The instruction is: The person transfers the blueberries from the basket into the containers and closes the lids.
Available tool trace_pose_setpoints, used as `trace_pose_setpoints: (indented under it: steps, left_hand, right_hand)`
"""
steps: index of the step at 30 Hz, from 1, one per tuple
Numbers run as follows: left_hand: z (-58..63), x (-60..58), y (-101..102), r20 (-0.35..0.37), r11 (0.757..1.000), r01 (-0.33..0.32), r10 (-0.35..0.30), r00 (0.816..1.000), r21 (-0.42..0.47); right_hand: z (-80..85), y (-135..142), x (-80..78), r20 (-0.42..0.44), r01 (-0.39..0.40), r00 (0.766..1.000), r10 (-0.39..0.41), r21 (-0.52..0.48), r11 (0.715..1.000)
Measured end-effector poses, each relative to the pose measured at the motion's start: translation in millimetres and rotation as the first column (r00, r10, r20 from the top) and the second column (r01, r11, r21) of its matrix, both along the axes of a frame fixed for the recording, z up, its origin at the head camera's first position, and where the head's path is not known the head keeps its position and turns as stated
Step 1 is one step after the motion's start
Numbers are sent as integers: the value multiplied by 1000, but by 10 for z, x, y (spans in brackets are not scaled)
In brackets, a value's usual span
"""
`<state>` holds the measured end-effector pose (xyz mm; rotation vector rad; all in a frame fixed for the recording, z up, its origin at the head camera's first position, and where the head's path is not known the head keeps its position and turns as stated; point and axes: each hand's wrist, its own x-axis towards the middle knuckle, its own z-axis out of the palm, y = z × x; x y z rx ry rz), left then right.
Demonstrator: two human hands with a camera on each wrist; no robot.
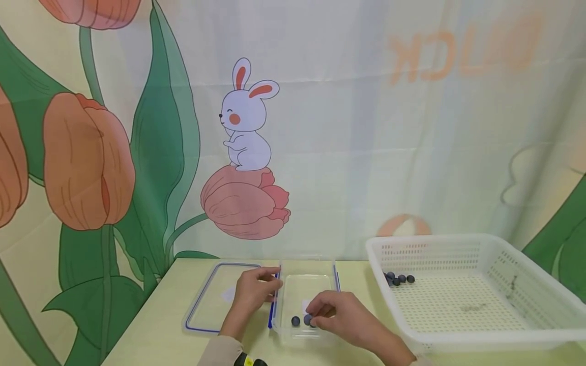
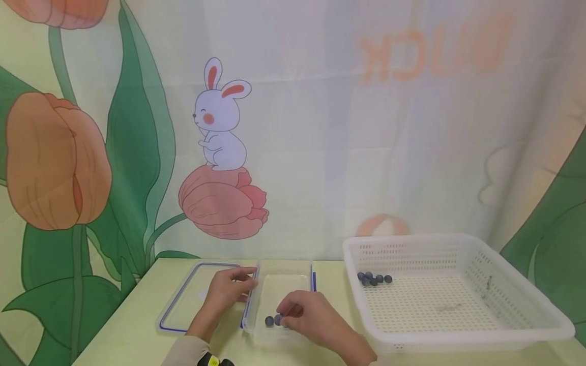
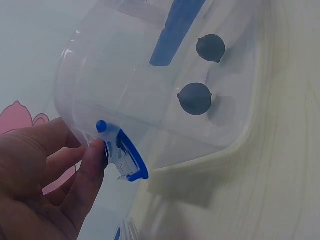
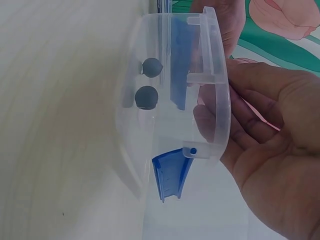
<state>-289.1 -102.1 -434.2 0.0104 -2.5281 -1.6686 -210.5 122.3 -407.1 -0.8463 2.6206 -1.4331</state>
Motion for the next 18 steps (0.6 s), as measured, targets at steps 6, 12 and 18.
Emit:
trace_pose_setpoints:
  steps: [6, 12, 18]
  left_hand:
    - [-91, -70, -11, 9, 1000, -15, 15, 1000, -17]
    - [-97, -58, -17, -11, 1000, -2, 2, 1000, 1]
    - [-171, -132, -21, -2, 1000, -6, 6, 1000, -5]
  right_hand:
    - [1, -3, -3, -21, 5, 1000, -5, 12, 1000]
    - [90, 9, 23, -29, -2, 1000, 1, -30, 1000]
    - [260, 71, 49, -78, 8, 997, -14, -70, 998]
